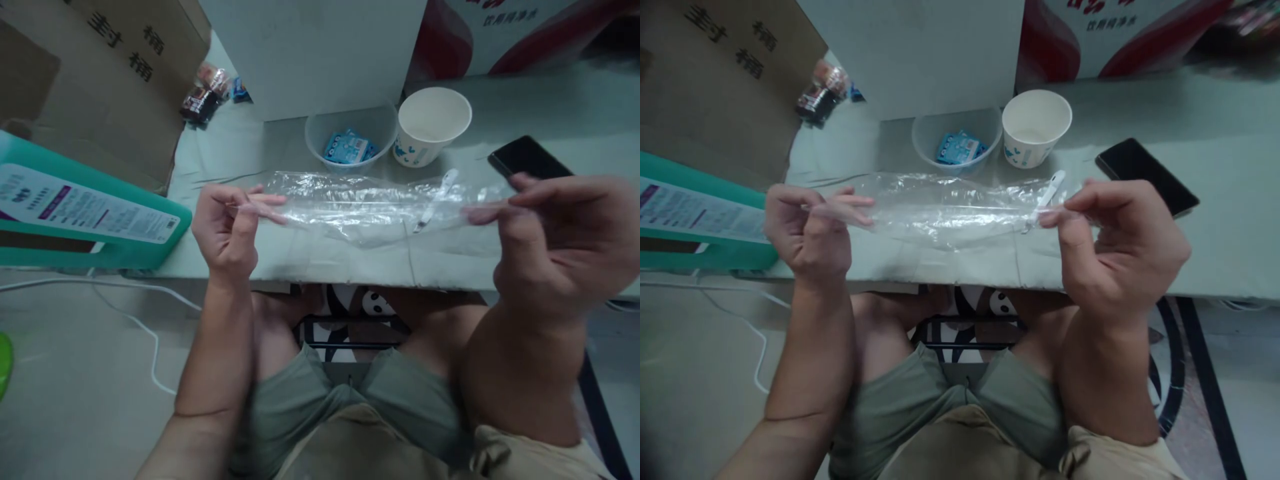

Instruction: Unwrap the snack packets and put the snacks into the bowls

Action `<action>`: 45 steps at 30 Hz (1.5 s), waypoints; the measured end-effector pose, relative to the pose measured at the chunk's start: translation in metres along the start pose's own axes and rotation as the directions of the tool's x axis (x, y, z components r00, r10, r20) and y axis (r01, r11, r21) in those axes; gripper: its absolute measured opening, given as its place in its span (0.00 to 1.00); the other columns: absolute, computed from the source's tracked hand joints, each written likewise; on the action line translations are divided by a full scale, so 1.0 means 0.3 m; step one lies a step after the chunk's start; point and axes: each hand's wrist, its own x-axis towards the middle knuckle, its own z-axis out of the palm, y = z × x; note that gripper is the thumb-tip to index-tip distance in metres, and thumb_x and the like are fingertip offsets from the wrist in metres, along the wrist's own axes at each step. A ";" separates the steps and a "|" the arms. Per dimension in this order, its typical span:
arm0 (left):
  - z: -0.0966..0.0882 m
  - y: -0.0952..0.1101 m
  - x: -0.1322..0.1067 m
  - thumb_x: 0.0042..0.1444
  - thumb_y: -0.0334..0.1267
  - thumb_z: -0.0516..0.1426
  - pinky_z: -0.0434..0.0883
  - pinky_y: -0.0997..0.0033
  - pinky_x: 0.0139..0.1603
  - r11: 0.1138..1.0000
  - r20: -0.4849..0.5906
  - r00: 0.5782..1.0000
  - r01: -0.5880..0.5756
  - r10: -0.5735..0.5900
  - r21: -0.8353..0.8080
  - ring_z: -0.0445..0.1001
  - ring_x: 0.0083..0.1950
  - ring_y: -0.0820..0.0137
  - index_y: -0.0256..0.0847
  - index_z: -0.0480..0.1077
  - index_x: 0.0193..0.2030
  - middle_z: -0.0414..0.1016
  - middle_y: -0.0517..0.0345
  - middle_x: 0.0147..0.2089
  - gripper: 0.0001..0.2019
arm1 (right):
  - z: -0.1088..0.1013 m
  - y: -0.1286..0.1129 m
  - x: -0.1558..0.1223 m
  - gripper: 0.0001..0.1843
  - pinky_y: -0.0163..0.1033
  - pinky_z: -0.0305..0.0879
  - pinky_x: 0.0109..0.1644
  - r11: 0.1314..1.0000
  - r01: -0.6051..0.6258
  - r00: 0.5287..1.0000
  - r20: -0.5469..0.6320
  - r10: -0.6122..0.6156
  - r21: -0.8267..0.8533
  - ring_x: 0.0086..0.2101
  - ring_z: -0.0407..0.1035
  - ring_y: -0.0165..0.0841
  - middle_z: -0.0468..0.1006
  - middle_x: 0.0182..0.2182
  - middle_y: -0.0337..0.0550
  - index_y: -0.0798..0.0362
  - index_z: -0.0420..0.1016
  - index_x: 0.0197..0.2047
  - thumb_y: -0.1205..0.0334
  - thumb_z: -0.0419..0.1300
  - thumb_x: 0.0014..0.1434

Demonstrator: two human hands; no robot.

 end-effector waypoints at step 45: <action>0.252 -0.148 -0.035 0.55 0.42 0.64 0.66 0.78 0.18 0.605 0.630 0.424 0.791 -0.651 0.093 0.70 0.16 0.75 0.44 0.72 0.49 0.71 0.69 0.19 0.16 | 0.155 0.241 -0.016 0.11 0.37 0.70 0.27 0.841 -0.522 0.746 0.554 0.371 0.140 0.24 0.71 0.28 0.84 0.43 0.42 0.48 0.77 0.43 0.55 0.66 0.56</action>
